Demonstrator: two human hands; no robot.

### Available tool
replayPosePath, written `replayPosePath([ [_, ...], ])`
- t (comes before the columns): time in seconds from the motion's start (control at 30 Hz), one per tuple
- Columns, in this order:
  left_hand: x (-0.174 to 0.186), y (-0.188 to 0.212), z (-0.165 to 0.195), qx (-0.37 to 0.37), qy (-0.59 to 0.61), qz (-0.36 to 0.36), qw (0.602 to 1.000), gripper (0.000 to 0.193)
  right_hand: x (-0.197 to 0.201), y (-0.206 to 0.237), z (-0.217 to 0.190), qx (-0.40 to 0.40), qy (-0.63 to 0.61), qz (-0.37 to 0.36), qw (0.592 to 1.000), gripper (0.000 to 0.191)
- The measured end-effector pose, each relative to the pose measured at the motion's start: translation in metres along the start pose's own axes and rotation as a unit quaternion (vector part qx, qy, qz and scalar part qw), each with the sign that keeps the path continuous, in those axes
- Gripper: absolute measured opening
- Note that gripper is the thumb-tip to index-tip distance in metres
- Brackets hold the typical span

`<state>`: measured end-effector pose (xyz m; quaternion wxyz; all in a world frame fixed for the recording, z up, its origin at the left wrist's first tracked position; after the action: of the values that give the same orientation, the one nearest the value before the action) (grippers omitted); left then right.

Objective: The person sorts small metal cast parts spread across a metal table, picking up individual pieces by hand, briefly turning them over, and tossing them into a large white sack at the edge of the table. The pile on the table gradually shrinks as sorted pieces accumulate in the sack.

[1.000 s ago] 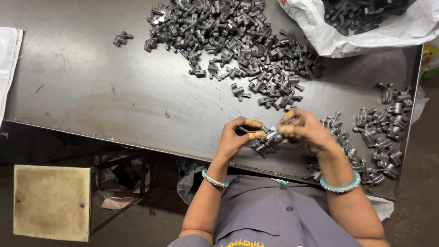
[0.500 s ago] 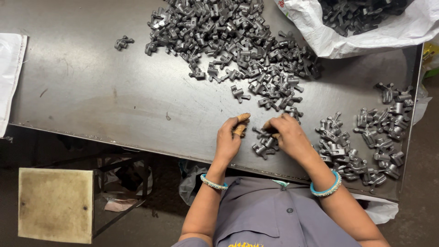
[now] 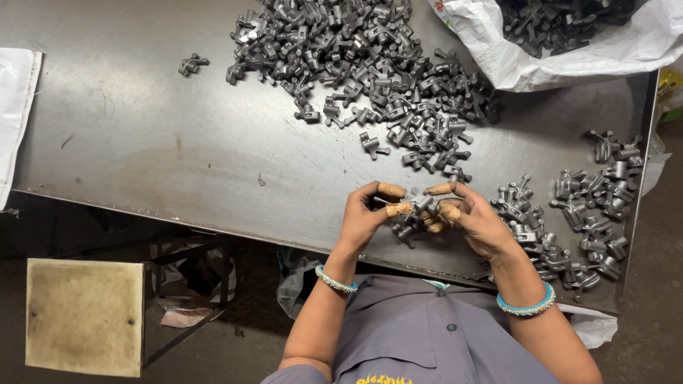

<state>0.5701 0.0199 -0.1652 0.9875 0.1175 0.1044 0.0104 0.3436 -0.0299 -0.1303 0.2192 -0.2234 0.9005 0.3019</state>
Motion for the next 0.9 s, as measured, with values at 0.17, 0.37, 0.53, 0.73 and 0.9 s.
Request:
replayPosePath([
  [0.17,0.004,0.002,0.01,-0.026,-0.13,-0.024,0.991,0.023,0.007,-0.011,-0.012,-0.04,0.109,0.03,0.993,0.033],
  [0.37,0.005,0.016,0.041,-0.026,-0.358,0.041,0.933,0.039,-0.006,-0.013,-0.069,0.218,-0.072,0.037,0.973,0.047],
  [0.53,0.0,0.024,0.053,-0.051,-0.431,0.02,0.901,0.065,-0.052,-0.008,-0.049,0.194,0.4,-0.02,0.895,0.05],
  [0.73,-0.004,0.026,0.044,-0.005,-0.523,-0.035,0.852,0.059,-0.061,0.009,0.016,0.259,0.628,0.016,0.733,0.043],
  [0.9,-0.011,0.019,0.031,-0.036,-0.506,-0.047,0.86,0.051,-0.024,0.016,0.014,0.19,0.514,0.075,0.833,0.033],
])
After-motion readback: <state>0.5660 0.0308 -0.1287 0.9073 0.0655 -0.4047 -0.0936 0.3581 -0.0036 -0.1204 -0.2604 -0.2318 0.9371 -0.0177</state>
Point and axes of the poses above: each hand's wrist, its own y-axis away from the middle knuckle, its own x-axis out of the back of the hand, z = x × y, the point moved 1 cm from there along -y, towards the middle knuckle, and after that the axes turned 12 degrees about -y, right-handed, at the moved point
